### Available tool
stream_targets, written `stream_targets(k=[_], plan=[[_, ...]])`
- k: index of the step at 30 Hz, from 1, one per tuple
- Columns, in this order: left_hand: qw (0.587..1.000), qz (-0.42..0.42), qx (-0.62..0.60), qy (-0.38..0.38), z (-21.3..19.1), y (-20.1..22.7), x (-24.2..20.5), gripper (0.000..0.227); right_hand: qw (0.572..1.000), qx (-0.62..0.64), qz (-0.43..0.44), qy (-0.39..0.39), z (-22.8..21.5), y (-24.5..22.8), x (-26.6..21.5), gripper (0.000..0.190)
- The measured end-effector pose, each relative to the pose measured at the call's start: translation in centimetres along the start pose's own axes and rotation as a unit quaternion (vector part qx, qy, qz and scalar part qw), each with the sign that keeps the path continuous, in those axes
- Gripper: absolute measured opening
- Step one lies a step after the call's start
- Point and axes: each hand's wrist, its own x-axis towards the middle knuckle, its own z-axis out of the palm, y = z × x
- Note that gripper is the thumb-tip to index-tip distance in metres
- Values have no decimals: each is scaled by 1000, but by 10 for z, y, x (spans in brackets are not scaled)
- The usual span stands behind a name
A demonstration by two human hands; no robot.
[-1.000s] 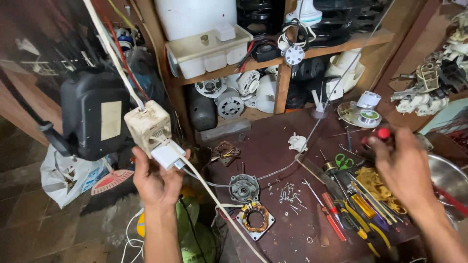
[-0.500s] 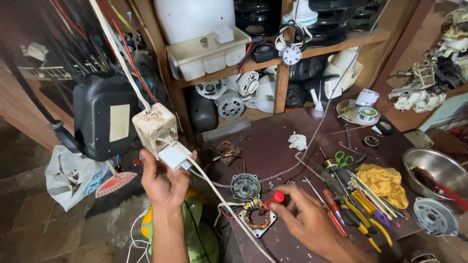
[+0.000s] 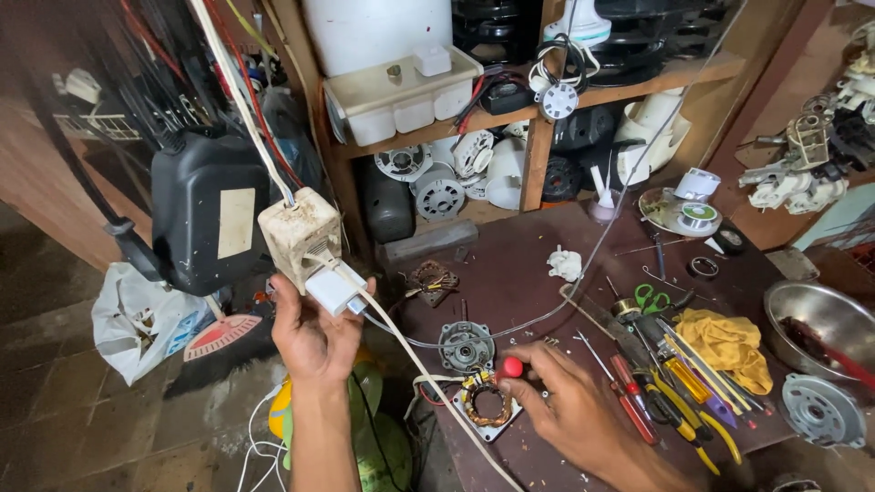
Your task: The person works at a cluttered workbench, twisting and manipulating wires connected to a disassembled motor component. They then pick up a power strip and a red-tipped probe, touching the probe to the motor's copper windings to test the electrical connection.
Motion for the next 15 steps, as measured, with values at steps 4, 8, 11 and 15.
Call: stream_targets(k=[4,8,11,15], plan=[[1000,0,-4,-1,0,0,-1,54,1000,3,-17,13,1,1,1,35],[999,-6,11,39,7,1,-3,56,999,-1,-21,36,2,5,5,31],[998,1,25,62,10,1,-4,56,1000,0,-10,27,0,4,7,29],[1000,2,11,28,4,0,-3,55,1000,-1,11,14,0,3,6,30]])
